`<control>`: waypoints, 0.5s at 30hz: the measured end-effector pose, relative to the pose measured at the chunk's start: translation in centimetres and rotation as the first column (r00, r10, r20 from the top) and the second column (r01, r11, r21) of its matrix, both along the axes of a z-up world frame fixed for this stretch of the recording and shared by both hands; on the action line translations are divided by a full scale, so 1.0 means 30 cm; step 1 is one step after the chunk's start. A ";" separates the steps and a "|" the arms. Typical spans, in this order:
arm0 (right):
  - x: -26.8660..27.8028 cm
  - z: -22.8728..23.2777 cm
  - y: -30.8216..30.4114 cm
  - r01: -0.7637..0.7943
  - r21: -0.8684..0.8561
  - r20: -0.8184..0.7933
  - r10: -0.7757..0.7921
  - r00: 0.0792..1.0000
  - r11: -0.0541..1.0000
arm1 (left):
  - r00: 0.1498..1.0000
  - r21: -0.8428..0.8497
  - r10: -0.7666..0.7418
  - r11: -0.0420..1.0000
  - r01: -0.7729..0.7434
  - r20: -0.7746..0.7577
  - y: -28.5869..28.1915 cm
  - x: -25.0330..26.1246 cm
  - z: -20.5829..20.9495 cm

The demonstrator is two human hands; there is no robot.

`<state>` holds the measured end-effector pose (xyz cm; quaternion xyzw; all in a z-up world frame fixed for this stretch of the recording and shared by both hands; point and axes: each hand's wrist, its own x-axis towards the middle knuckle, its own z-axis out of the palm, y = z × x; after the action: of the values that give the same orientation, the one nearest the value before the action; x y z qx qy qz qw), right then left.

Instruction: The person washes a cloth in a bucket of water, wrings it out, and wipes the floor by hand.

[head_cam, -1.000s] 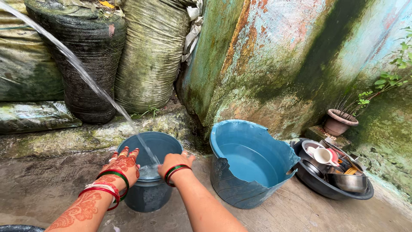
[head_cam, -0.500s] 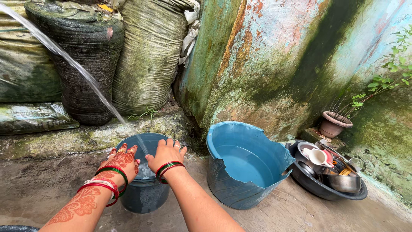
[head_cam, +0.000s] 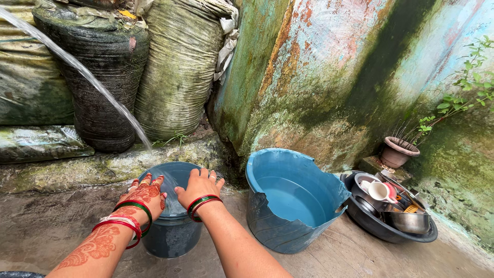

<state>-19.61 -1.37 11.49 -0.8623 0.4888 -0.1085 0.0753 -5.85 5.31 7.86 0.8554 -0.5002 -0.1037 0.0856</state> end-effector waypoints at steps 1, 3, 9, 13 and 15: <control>-0.002 -0.001 0.002 0.001 0.000 0.001 -0.001 1.000 1.000 | 1.000 -0.012 0.004 1.000 -0.003 0.001 -0.001 0.001 -0.001; -0.006 -0.008 0.005 0.004 0.004 0.023 -0.004 1.000 1.000 | 1.000 -0.024 0.006 1.000 -0.006 0.001 -0.004 0.002 -0.003; -0.006 -0.020 -0.005 -0.006 -0.002 0.041 0.006 0.999 1.000 | 1.000 -0.029 0.009 1.000 -0.009 -0.001 -0.008 -0.004 0.003; -0.010 -0.007 -0.008 -0.013 0.000 0.049 0.013 0.999 1.000 | 1.000 0.002 -0.002 1.000 0.002 -0.004 -0.009 -0.009 0.010; -0.013 -0.001 -0.007 0.003 0.031 0.028 -0.004 1.000 1.000 | 1.000 0.013 -0.001 1.000 0.001 -0.010 -0.012 -0.010 0.013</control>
<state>-20.00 -1.59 11.45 -0.8585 0.4909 -0.1131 0.0954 -6.16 4.96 8.24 0.8551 -0.4997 -0.1113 0.0823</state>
